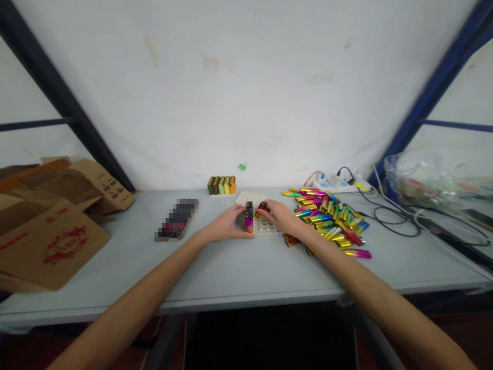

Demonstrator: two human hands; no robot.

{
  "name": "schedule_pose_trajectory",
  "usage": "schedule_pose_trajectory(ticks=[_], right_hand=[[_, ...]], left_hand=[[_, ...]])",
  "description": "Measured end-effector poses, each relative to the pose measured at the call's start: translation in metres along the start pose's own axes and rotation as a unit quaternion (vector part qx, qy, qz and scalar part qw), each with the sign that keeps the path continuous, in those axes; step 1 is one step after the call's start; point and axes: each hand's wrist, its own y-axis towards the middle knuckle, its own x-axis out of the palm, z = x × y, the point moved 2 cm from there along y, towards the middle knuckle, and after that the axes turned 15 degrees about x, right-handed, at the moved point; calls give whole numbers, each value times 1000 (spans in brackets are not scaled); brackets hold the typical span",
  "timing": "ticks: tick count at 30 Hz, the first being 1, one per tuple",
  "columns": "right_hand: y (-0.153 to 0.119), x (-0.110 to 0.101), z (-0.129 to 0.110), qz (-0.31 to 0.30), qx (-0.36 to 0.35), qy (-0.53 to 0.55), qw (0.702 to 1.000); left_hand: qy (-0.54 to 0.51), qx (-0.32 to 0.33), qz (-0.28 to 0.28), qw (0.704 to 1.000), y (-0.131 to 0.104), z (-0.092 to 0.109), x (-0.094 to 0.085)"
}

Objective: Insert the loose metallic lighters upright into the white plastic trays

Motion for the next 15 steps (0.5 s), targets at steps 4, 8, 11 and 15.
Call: schedule_pose_trajectory(ticks=[4,8,11,15], right_hand=[[5,12,-1,-8,7,-53,999],[3,14,-4,-10,4,-72,997],[-2,0,1,-4,-6,-54,999],[-1,-26,30,44,34,-93,994]], left_hand=[[6,0,-9,1000,1,1,0],[12,-3,-12,1000,1,2,-1],[12,0,-15,1000,1,2,-1],[25,-8,-18,999,1,4,-1]])
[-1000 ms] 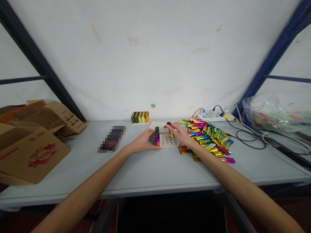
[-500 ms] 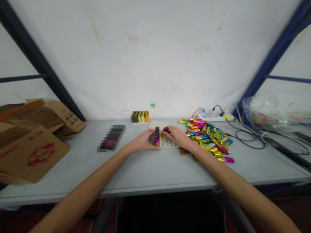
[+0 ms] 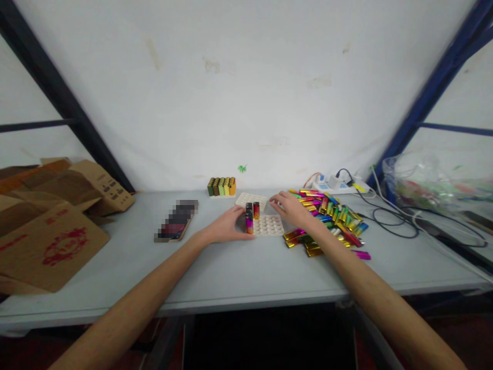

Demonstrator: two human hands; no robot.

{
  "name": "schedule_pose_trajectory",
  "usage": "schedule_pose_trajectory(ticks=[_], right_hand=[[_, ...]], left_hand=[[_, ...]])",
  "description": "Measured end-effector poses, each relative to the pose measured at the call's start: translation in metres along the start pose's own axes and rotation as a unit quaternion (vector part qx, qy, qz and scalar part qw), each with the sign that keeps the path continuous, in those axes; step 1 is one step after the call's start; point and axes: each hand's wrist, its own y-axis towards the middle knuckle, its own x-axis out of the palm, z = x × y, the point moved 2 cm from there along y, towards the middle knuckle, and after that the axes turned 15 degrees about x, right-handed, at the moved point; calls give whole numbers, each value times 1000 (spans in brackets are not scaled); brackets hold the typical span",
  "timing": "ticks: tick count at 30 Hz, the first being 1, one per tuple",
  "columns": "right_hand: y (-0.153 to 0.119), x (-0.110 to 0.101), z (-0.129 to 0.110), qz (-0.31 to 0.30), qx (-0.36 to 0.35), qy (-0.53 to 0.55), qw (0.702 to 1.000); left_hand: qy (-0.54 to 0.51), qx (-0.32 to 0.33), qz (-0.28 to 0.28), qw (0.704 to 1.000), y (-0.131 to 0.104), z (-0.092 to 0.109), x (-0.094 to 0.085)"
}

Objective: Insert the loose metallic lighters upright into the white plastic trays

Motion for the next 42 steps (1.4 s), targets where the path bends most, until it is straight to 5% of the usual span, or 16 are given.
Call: schedule_pose_trajectory(ticks=[2,7,16,26,34,38,42], right_hand=[[4,-4,22,18,65,-64,996],[9,3,55,-57,144,-162,975],[20,6,58,-82,164,-176,967],[20,-3,47,-41,104,-145,983],[14,-14,13,66,25,65,995],[3,-17,-5,51,53,156,985],[0,-10,-14,-29,101,298,949]], left_hand=[[4,-3,0,1000,0,0,0],[-2,-5,4,1000,-1,-6,-2],[-63,23,-13,998,-4,-10,-12],[-6,-13,18,1000,-3,-14,-5],[-18,-17,24,999,-3,-11,-5],[-15,-12,33,999,-2,-9,-3],[-16,-3,34,999,-2,-9,-3]])
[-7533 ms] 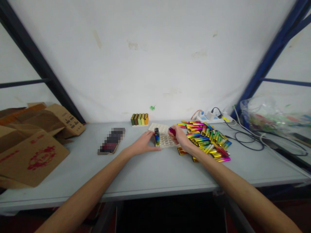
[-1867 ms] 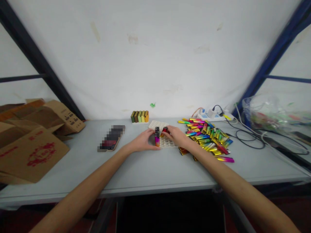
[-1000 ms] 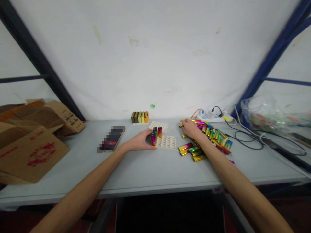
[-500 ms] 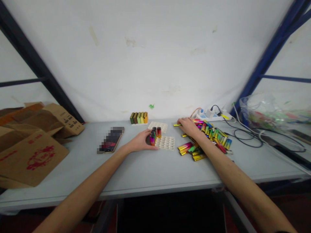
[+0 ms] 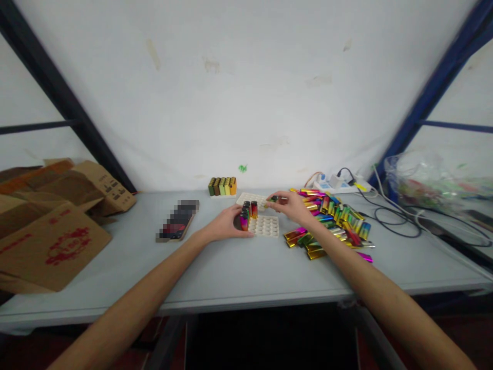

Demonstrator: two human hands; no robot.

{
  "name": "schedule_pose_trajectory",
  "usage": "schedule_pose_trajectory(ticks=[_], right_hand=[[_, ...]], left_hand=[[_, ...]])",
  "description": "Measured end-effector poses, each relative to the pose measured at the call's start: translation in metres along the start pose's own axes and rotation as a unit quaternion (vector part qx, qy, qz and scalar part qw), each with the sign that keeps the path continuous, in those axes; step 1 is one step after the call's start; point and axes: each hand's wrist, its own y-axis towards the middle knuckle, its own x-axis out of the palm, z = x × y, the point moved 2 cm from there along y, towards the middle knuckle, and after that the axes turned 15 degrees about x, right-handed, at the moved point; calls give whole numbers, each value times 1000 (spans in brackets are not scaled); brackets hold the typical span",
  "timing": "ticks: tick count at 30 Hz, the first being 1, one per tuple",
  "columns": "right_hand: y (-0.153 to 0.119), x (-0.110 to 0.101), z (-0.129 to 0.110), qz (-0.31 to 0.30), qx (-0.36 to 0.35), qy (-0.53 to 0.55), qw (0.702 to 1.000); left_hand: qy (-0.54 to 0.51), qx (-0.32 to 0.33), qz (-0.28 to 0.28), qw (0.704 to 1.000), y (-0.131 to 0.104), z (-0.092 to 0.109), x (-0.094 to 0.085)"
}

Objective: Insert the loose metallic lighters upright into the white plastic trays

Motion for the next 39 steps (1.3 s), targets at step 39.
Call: schedule_pose_trajectory(ticks=[39], right_hand=[[-19,21,-19,101,23,-3,995]], left_hand=[[-3,0,-3,1000,1,3,-2]])
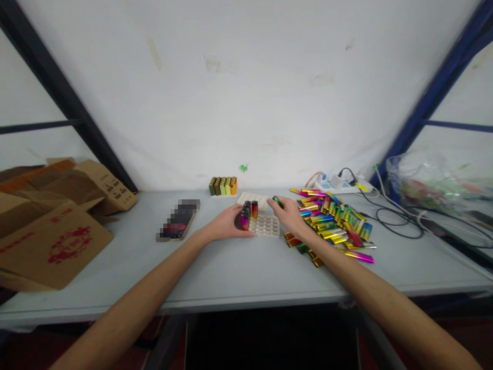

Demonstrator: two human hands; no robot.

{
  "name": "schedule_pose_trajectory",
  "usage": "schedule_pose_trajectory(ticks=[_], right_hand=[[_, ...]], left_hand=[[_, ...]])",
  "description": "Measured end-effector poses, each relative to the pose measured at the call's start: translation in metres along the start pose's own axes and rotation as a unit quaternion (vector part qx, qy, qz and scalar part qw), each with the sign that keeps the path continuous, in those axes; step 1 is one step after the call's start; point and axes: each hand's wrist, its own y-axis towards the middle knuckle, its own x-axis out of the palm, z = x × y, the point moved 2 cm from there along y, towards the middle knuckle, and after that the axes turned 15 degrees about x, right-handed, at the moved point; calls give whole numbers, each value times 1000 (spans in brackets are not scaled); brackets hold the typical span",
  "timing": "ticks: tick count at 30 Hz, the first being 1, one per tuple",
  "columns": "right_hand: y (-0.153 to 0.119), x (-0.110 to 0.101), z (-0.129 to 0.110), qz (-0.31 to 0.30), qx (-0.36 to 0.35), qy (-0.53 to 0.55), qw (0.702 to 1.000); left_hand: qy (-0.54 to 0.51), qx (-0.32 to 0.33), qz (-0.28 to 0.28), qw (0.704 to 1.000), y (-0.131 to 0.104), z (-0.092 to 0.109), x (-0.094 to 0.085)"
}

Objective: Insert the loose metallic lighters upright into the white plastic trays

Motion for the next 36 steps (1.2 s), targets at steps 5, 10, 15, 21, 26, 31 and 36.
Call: schedule_pose_trajectory(ticks=[5,10,15,21,26,31,36], right_hand=[[-5,1,-1,-46,5,21,999],[-7,4,-4,-92,-43,12,995],[-5,4,-7,-32,-141,-47,988],[-1,7,1,-28,-139,-102,985],[1,9,4,-53,-163,-119,978],[1,10,6,-73,-196,-134,969],[0,13,7,-89,-185,-120,971]], left_hand=[[-1,0,-4,1000,0,0,0],[1,6,-5,1000,0,-2,0],[7,13,-2,1000,-1,-3,1],[6,18,2,1000,0,-4,2],[4,21,-2,1000,0,-5,2],[1,14,-5,1000,0,-3,2],[1,10,-6,1000,0,-1,1]])
